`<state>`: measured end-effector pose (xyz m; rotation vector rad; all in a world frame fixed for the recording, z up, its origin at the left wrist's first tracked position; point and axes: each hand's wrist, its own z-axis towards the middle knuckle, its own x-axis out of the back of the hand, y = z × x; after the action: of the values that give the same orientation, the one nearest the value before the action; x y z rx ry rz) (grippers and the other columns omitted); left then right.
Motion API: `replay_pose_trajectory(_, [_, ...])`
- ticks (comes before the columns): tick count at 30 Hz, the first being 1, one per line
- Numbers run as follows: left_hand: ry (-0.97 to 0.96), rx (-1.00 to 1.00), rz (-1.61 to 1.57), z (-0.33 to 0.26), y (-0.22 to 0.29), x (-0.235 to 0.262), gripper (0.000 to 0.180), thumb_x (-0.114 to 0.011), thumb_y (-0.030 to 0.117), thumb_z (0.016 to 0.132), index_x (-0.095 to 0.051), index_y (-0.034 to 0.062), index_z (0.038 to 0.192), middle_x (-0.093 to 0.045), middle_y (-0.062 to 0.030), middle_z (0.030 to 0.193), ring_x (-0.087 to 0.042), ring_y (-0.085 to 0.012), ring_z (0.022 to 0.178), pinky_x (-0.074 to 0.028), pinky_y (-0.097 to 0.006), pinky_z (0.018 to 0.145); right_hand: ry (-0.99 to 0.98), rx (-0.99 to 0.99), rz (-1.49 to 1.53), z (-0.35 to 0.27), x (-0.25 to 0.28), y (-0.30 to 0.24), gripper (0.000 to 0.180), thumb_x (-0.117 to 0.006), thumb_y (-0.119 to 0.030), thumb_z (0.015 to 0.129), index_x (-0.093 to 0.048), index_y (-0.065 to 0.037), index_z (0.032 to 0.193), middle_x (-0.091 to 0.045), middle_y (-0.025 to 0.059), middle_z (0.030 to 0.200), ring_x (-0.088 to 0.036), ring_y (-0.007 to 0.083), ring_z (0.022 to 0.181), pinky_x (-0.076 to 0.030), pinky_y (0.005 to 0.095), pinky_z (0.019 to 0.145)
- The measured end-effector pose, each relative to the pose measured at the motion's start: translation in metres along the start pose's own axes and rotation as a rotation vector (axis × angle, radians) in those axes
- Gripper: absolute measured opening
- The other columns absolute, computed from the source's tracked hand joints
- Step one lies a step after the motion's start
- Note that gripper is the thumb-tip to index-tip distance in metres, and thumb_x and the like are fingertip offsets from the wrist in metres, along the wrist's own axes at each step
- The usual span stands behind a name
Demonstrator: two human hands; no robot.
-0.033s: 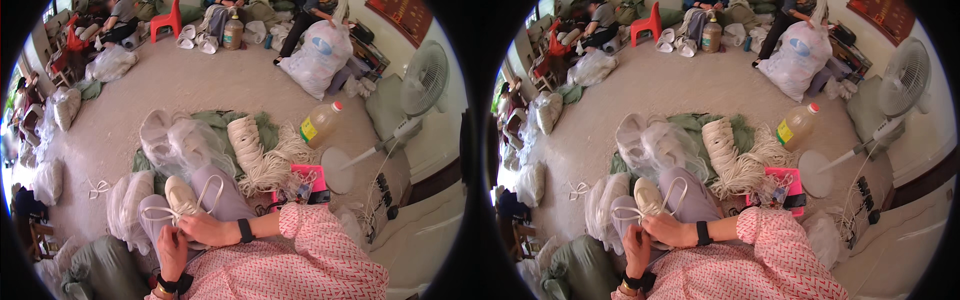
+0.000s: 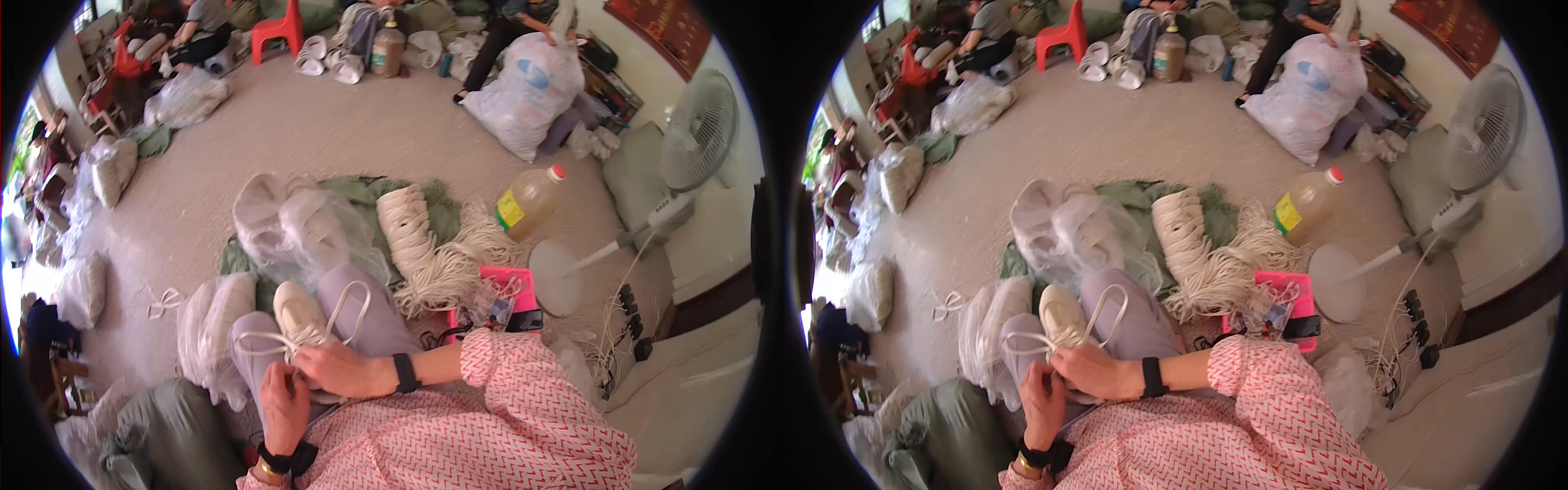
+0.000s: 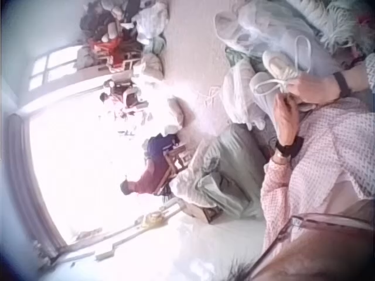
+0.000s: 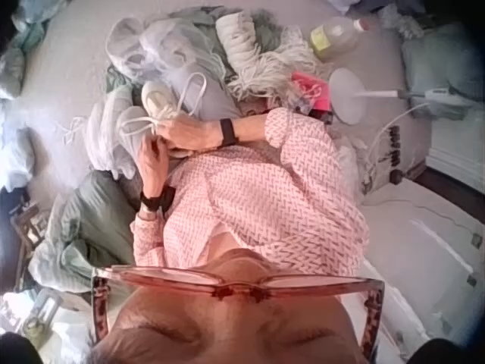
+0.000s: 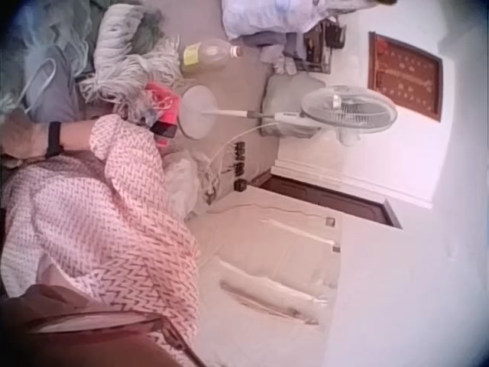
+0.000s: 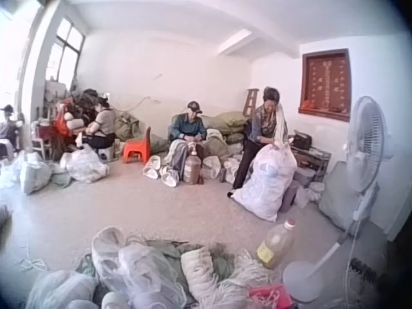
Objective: The person laces a shoe and then places it into a plastic bag with other completed shoes.
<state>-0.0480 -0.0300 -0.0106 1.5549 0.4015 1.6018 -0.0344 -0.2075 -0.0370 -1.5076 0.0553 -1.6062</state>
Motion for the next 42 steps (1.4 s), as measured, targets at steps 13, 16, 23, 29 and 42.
replay_pose_trajectory(13, [-0.084, -0.018, -0.304, 0.032, 0.006, 0.013, 0.015, -0.066, -0.003, 0.089, -0.058, -0.0001, 0.100, -0.062, -0.0098, 0.087, -0.062, -0.0210, 0.076, -0.050, -0.032, 0.069, -0.152, -0.342, 0.753, -0.009, 0.146, -0.027, 0.014, -0.075, -0.004, 0.090, -0.064, -0.001, 0.082, -0.066, 0.0007, 0.079, -0.060, 0.0056, 0.071, -0.050, 0.0230, 0.064])
replay_pose_trajectory(16, [-0.197, -0.096, -0.523, 0.045, 0.017, 0.015, 0.019, -0.064, -0.001, 0.094, -0.063, 0.0002, 0.113, -0.063, -0.0087, 0.094, -0.063, -0.0218, 0.082, -0.053, -0.033, 0.073, -0.140, -0.328, 0.807, -0.011, 0.143, -0.022, 0.013, -0.075, -0.004, 0.092, -0.064, -0.001, 0.086, -0.064, -0.0018, 0.080, -0.059, 0.0042, 0.071, -0.049, 0.0217, 0.065])
replay_pose_trajectory(23, [-0.563, -0.072, -0.522, 0.042, 0.007, 0.012, 0.014, -0.066, 0.002, 0.097, -0.058, 0.0012, 0.108, -0.061, -0.0058, 0.091, -0.060, -0.0127, 0.079, -0.050, -0.029, 0.071, -0.174, -0.417, 1.055, -0.017, 0.120, -0.010, 0.010, -0.068, -0.008, 0.100, -0.063, -0.002, 0.094, -0.063, -0.0026, 0.085, -0.060, 0.0041, 0.076, -0.049, 0.0219, 0.068])
replay_pose_trajectory(29, [-0.397, 0.276, -0.953, 0.019, -0.017, 0.010, 0.010, -0.065, 0.005, 0.102, -0.056, 0.0041, 0.100, -0.061, 0.0013, 0.092, -0.056, -0.0050, 0.083, -0.047, -0.024, 0.072, -0.158, -0.486, 1.219, -0.043, 0.118, 0.005, 0.015, -0.060, -0.012, 0.105, -0.057, -0.004, 0.093, -0.066, 0.0038, 0.085, -0.063, 0.0091, 0.072, -0.052, 0.0252, 0.062])
replay_pose_trajectory(42, [-0.172, 0.378, -0.285, -0.019, -0.057, 0.098, 0.011, -0.065, 0.012, 0.098, -0.060, 0.0030, 0.095, -0.055, -0.0003, 0.082, -0.051, -0.0104, 0.075, -0.040, -0.026, 0.065, -0.040, -0.861, 0.799, -0.120, 0.146, 0.064, 0.008, -0.067, -0.009, 0.098, -0.064, -0.004, 0.093, -0.065, -0.0004, 0.074, -0.054, 0.0048, 0.054, -0.043, 0.0230, 0.049])
